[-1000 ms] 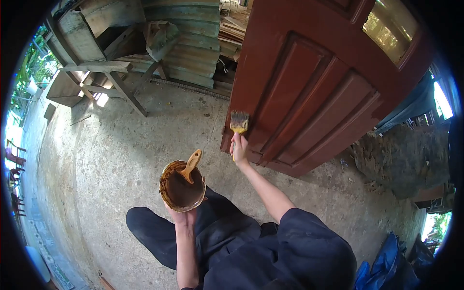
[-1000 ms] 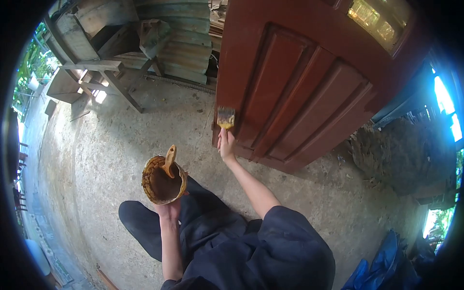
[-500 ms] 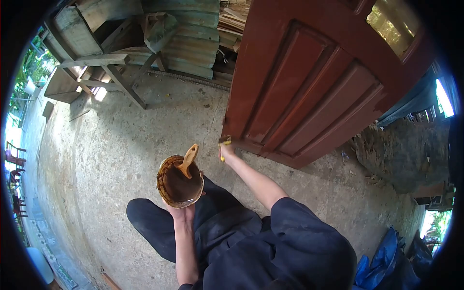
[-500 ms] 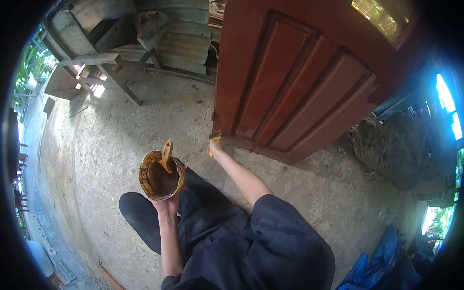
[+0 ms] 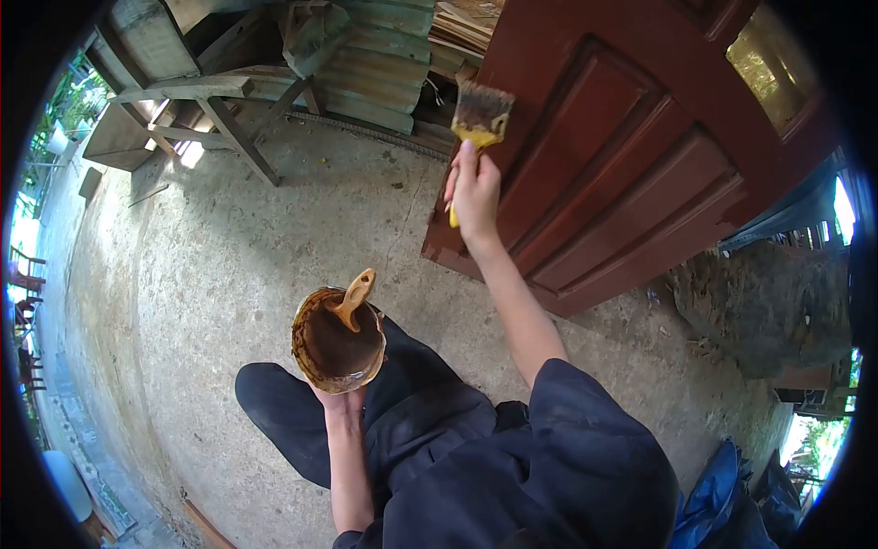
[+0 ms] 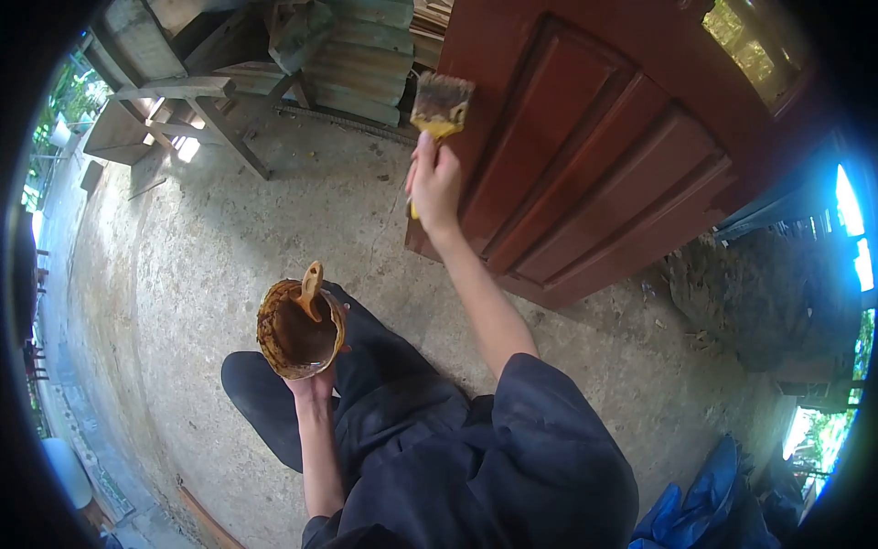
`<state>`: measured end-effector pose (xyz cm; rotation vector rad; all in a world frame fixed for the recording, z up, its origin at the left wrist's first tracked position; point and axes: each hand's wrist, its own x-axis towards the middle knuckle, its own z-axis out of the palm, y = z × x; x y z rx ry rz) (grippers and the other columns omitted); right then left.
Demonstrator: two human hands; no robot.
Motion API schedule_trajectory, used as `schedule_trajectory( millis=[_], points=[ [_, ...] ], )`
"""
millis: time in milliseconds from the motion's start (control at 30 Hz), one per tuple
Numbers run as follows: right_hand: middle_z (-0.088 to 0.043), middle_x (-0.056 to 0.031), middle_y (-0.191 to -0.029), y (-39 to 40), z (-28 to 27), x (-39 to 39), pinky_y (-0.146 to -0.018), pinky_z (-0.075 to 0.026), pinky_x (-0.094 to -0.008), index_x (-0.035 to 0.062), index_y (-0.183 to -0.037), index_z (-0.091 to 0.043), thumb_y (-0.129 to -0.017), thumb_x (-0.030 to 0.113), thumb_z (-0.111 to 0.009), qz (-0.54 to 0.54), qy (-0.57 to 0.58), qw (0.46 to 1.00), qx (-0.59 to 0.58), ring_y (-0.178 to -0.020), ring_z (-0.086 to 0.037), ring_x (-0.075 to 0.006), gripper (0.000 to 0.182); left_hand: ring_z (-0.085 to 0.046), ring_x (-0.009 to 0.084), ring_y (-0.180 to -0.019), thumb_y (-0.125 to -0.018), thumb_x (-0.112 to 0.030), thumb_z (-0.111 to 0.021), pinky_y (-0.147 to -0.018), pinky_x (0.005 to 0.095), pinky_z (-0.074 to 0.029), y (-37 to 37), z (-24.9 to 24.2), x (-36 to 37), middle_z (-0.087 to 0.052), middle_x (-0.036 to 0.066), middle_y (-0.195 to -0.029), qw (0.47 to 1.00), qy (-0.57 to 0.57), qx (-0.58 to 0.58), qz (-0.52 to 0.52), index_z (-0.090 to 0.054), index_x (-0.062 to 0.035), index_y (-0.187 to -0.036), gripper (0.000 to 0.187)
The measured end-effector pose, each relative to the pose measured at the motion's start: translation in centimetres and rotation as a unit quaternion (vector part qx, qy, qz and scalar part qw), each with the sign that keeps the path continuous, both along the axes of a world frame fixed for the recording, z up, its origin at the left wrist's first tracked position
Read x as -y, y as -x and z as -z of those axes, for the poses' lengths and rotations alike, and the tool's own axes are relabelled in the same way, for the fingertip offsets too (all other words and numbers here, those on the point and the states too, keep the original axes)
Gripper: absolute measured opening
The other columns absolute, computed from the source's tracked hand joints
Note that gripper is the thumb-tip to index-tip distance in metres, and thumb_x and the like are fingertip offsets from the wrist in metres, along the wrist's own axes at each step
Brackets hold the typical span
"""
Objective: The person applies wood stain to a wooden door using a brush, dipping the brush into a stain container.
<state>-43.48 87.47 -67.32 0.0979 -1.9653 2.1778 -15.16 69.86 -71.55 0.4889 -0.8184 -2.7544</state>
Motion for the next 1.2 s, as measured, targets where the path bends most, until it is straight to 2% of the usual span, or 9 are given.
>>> schedule_trajectory(
  millis=[67,167,267,400,467,667,967,1133,1200],
  points=[
    [-0.049,-0.0002,-0.053,2.1,1.8,-1.3,-0.038,-0.036,-0.0258,0.0075,-0.084,-0.052,-0.116,0.047,-0.046,0.024,-0.015,1.000,-0.011,-0.040,-0.047,-0.0085,0.051,-0.058,0.0376,-0.139,-0.110,-0.049,-0.050,-0.112,0.0588,-0.054,-0.3,1.0,0.2,-0.057,0.016,-0.153,1.000,-0.020,-0.014,-0.011,-0.047,-0.0082,-0.158,0.062],
    [-0.048,0.0003,-0.052,1.5,7.7,-1.7,-0.036,-0.033,-0.0257,0.0092,-0.080,-0.051,-0.116,0.047,-0.046,0.037,-0.056,0.998,-0.016,-0.039,-0.046,-0.0083,0.052,-0.054,0.0339,-0.143,-0.111,-0.046,-0.049,-0.124,0.0541,-0.041,-0.6,1.5,0.0,-0.058,0.014,-0.153,0.998,-0.057,-0.032,0.008,-0.051,-0.0072,-0.155,0.058],
    [-0.048,0.0018,-0.052,-2.5,14.4,-1.7,-0.037,-0.032,-0.0260,0.0109,-0.078,-0.051,-0.115,0.047,-0.047,0.044,-0.064,0.995,0.059,-0.039,-0.047,-0.0072,0.052,-0.058,0.0315,-0.138,-0.112,-0.044,-0.049,-0.120,0.0517,-0.046,-1.7,3.0,0.5,-0.059,0.013,-0.152,0.997,-0.075,0.003,-0.010,-0.053,-0.0066,-0.153,0.056],
    [-0.070,-0.0135,-0.075,-8.8,26.5,-2.4,-0.064,-0.051,-0.0477,0.0031,-0.092,-0.065,-0.114,0.048,-0.046,0.137,-0.288,0.945,0.075,-0.070,-0.070,-0.0355,0.053,-0.061,0.0300,-0.134,-0.112,-0.042,-0.048,-0.119,0.0495,-0.047,-1.3,3.2,1.0,-0.061,0.013,-0.149,0.995,-0.093,0.014,-0.024,-0.055,-0.0055,-0.150,0.053],
    [-0.077,-0.0220,-0.102,-11.8,32.9,-3.1,-0.085,-0.053,-0.0561,0.0043,-0.110,-0.072,-0.111,0.050,-0.047,0.105,-0.306,0.928,0.183,-0.101,-0.070,-0.0478,0.052,-0.055,0.0569,-0.136,-0.107,-0.053,-0.052,-0.070,0.0552,-0.068,-1.8,4.8,1.4,-0.053,0.020,-0.155,0.996,-0.025,0.067,-0.058,-0.046,-0.0103,-0.158,0.067],
    [-0.076,-0.0254,-0.116,-11.7,29.2,-2.0,-0.101,-0.051,-0.0587,0.0077,-0.121,-0.074,-0.107,0.048,-0.050,-0.137,-0.507,0.792,0.311,-0.116,-0.069,-0.0476,0.049,-0.056,0.0562,-0.135,-0.105,-0.053,-0.057,-0.072,0.0546,-0.069,-0.5,-0.9,0.2,-0.054,0.020,-0.154,0.998,-0.051,-0.016,0.018,-0.045,-0.0110,-0.159,0.069],
    [-0.078,-0.0210,-0.095,-12.5,32.6,-6.3,-0.083,-0.055,-0.0586,0.0048,-0.105,-0.075,-0.109,0.041,-0.050,-0.034,-0.570,0.785,0.241,-0.093,-0.075,-0.0444,0.045,-0.054,0.0574,-0.136,-0.106,-0.053,-0.055,-0.075,0.0556,-0.068,-0.3,-0.8,0.0,-0.054,0.021,-0.153,0.999,-0.036,0.000,0.036,-0.042,-0.0113,-0.161,0.070],
    [-0.079,-0.0219,-0.097,-17.7,33.4,-14.2,-0.085,-0.057,-0.0569,0.0085,-0.108,-0.077,-0.110,0.047,-0.046,0.074,-0.561,0.721,0.400,-0.096,-0.076,-0.0437,0.049,-0.052,0.0582,-0.137,-0.107,-0.052,-0.054,-0.077,0.0582,-0.068,-2.2,2.9,2.8,-0.053,0.022,-0.155,0.999,-0.017,0.043,-0.020,-0.042,-0.0105,-0.161,0.070],
    [-0.079,-0.0211,-0.100,-19.9,34.4,-19.1,-0.086,-0.058,-0.0552,0.0093,-0.107,-0.079,-0.109,0.048,-0.048,0.146,-0.548,0.678,0.469,-0.099,-0.077,-0.0428,0.050,-0.053,0.0546,-0.139,-0.110,-0.051,-0.046,-0.107,0.0648,-0.055,-2.0,0.7,3.0,-0.053,0.022,-0.155,0.992,-0.051,-0.084,0.083,-0.045,-0.0089,-0.160,0.065]
  ],
)
